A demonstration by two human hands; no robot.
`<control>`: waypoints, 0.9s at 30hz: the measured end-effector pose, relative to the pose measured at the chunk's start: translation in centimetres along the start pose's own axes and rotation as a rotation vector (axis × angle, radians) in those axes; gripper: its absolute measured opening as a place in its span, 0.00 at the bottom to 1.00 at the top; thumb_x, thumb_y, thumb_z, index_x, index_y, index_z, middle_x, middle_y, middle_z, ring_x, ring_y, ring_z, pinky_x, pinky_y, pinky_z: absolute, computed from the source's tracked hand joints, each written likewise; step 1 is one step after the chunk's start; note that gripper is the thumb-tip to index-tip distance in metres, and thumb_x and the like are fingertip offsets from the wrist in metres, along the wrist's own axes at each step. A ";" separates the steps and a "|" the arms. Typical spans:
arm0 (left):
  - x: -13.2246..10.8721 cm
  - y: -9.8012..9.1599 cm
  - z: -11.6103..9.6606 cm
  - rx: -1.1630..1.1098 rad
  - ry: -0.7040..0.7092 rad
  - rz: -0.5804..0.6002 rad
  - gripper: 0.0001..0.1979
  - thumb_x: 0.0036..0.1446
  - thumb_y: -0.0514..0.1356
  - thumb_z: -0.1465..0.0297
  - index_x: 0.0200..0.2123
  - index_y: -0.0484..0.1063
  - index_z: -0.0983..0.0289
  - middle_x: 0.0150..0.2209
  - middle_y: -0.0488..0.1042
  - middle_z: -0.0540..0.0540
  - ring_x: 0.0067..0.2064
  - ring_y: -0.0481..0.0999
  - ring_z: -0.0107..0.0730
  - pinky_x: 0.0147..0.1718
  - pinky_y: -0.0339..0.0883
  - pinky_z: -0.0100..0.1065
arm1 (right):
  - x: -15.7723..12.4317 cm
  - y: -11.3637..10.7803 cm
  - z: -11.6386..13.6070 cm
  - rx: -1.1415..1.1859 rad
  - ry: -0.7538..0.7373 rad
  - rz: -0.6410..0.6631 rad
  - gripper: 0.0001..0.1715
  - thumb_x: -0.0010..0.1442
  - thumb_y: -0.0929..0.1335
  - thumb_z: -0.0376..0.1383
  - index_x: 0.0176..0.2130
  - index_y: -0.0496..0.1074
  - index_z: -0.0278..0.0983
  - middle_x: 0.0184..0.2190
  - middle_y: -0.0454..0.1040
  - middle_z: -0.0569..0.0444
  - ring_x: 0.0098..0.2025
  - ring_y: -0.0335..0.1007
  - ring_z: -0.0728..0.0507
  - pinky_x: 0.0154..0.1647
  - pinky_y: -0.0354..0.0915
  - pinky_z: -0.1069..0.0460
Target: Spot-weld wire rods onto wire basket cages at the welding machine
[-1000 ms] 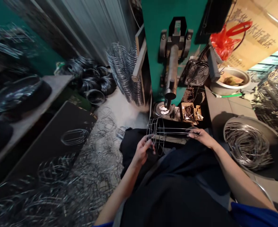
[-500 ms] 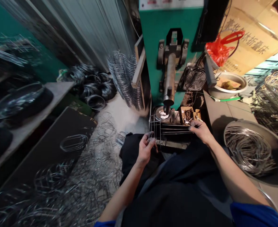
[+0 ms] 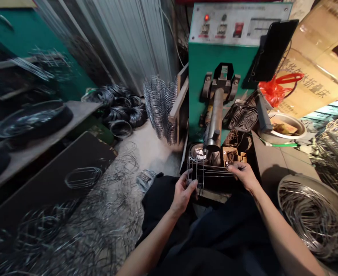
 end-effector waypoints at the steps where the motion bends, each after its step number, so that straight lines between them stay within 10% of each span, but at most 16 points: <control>1: 0.1 0.1 0.0 -0.003 -0.002 -0.003 0.41 0.53 0.71 0.59 0.66 0.59 0.65 0.24 0.68 0.43 0.18 0.67 0.24 0.16 0.68 0.28 | 0.2 -0.1 -0.2 0.005 0.003 0.005 0.34 0.53 0.75 0.54 0.18 0.57 0.38 0.16 0.54 0.61 0.22 0.48 0.51 0.25 0.46 0.52; 27: 2.3 1.3 0.4 -0.021 -0.022 -0.004 0.38 0.52 0.71 0.59 0.63 0.64 0.64 0.26 0.65 0.44 0.21 0.68 0.23 0.18 0.67 0.26 | 2.5 -1.0 0.2 0.005 0.096 0.005 0.35 0.48 0.75 0.59 0.18 0.58 0.39 0.16 0.53 0.61 0.19 0.47 0.51 0.19 0.45 0.53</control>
Point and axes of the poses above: each hand's wrist, its own x-axis towards the middle knuckle, its own y-axis out of the palm, z = x × y, the point moved 1 cm from there along x, towards the middle knuckle
